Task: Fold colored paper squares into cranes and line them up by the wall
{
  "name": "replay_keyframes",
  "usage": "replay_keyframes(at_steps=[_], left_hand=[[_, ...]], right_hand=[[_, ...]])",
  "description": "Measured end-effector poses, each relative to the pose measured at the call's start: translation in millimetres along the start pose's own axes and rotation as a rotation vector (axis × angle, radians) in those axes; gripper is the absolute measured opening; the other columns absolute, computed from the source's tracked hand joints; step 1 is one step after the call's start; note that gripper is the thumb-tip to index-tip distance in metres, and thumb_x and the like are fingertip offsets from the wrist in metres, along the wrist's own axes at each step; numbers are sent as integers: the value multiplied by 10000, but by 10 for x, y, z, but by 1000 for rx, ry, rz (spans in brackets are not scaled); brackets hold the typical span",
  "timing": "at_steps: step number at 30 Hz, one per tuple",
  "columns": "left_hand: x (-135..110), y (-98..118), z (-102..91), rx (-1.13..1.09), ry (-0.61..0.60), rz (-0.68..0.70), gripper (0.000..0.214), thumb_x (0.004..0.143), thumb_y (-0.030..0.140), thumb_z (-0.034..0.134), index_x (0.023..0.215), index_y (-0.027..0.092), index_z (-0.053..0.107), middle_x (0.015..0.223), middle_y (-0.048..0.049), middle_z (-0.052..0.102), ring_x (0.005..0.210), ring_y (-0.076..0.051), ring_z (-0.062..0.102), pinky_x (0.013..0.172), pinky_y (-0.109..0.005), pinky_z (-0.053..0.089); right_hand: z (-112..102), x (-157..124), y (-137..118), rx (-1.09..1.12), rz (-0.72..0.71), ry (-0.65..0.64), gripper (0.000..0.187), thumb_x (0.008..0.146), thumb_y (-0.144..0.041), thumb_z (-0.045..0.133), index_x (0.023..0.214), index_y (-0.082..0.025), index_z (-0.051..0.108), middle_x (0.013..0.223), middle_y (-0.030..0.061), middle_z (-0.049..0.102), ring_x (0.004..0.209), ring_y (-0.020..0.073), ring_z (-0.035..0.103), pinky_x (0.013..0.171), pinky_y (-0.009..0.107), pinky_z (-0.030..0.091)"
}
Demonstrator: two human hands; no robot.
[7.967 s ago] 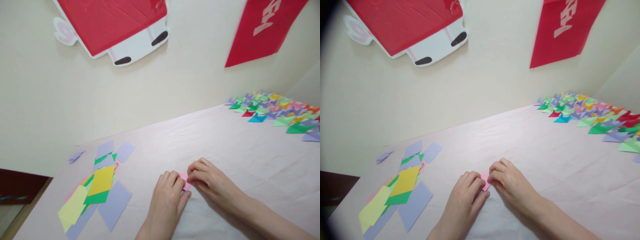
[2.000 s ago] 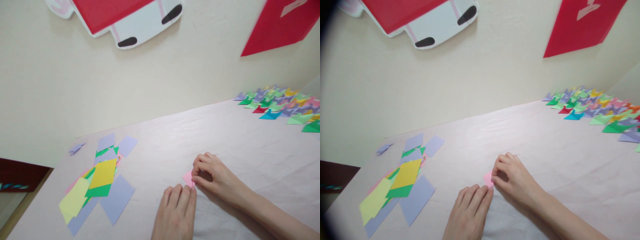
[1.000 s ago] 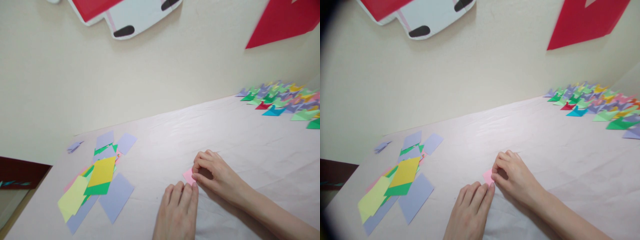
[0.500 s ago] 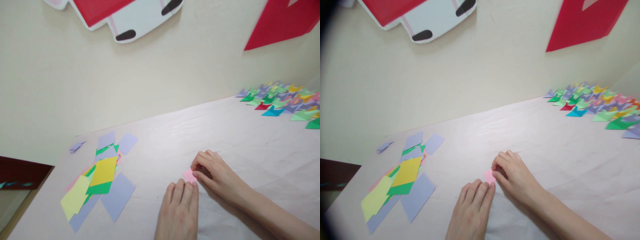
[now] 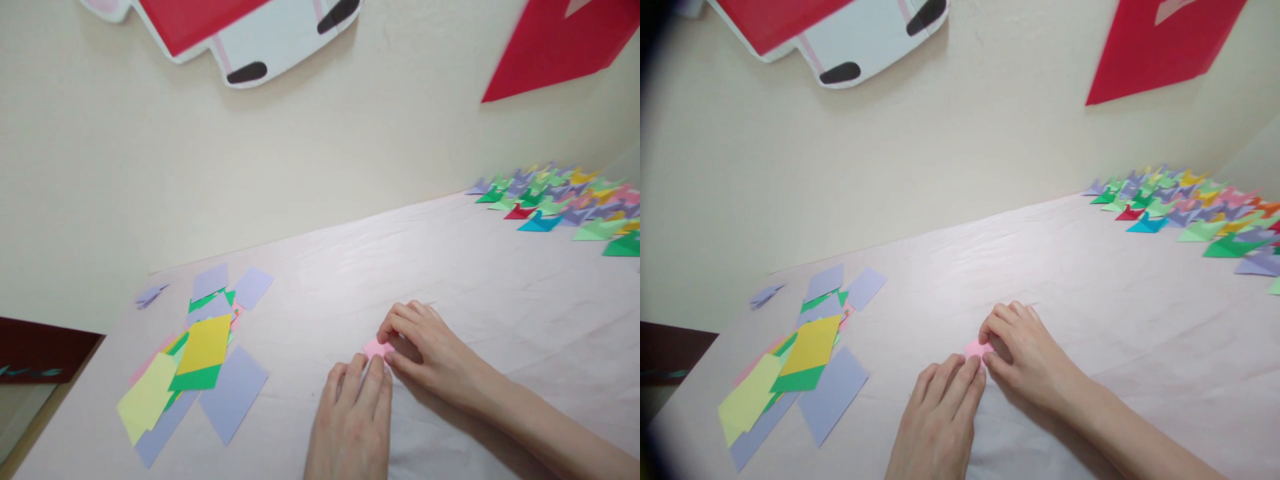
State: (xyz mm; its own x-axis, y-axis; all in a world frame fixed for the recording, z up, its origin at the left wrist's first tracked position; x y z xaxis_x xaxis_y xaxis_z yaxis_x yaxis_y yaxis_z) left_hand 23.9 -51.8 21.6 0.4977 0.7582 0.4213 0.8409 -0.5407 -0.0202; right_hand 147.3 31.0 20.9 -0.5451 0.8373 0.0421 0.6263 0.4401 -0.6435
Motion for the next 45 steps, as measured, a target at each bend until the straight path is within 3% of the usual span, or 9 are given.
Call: replay_keyframes(at_steps=[11,18,21,24,26,30,37,41,45], left_hand=[[-38,-3,-44,2,37,-2,296,910,84,411,969,176,686,1191,-10,683,1057,-193,545,878,-337,409],[-103,-21,-19,-76,67,-37,301,841,41,439,1005,180,650,1131,-28,693,1020,-216,573,869,-354,433],[-35,-96,-32,-185,-10,-115,289,807,39,445,975,183,632,1062,-54,683,1023,-230,574,876,-375,449],[123,-110,-62,-264,-160,21,457,802,32,448,1227,168,546,1364,-73,551,1252,-228,465,996,-382,411],[234,-142,-78,-281,-237,73,470,835,40,454,1271,203,518,1422,-40,506,1346,-211,376,1068,-384,356],[359,-209,-70,-285,-304,27,318,881,60,490,1132,231,583,1230,-28,602,1141,-179,523,963,-337,434],[239,-297,-11,-142,-249,-284,269,883,209,606,1151,223,587,986,-39,573,895,-215,552,765,-355,474],[159,-305,13,-153,-227,-302,310,863,223,640,1166,195,576,1072,-80,584,976,-256,551,815,-416,485],[137,-319,-46,-298,-202,-197,340,829,155,666,1150,200,562,1242,-91,571,1123,-273,515,932,-443,459]], right_hand=[[-28,21,44,61,2,35,304,734,11,452,887,-209,595,840,28,630,831,209,515,768,356,391],[-54,-2,72,157,-5,97,249,817,-40,415,879,-210,586,869,41,641,849,206,531,804,376,417],[-78,-25,118,293,12,144,231,800,-66,421,910,-211,563,915,40,615,890,199,548,823,362,444],[-110,-44,176,416,43,244,204,790,-101,426,922,-211,536,893,29,593,849,186,562,790,335,465],[-124,-54,204,464,57,297,181,798,-124,432,926,-211,524,853,16,579,807,179,560,766,325,469],[-164,-85,190,438,37,345,150,839,-140,433,936,-215,520,856,18,566,802,179,551,756,326,464],[-114,-129,-120,196,-186,199,180,870,-68,474,873,-205,591,895,53,604,904,207,528,814,362,452],[26,-107,-173,120,-198,110,154,887,-91,554,886,-193,669,911,61,628,893,210,520,801,357,450],[94,-76,-118,120,-191,95,198,894,-74,566,881,-207,712,893,47,639,883,201,524,802,343,443]])
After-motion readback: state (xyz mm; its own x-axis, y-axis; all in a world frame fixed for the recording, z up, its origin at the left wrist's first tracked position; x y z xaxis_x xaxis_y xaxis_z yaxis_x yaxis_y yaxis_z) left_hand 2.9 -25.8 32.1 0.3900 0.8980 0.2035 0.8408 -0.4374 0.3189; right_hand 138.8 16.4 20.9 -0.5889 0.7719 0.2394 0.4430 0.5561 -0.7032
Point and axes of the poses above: each hand's wrist, its own x-axis towards the middle knuckle, its own z-axis out of the palm, y = z × x, the point moved 5 cm from there along x, towards the middle knuckle
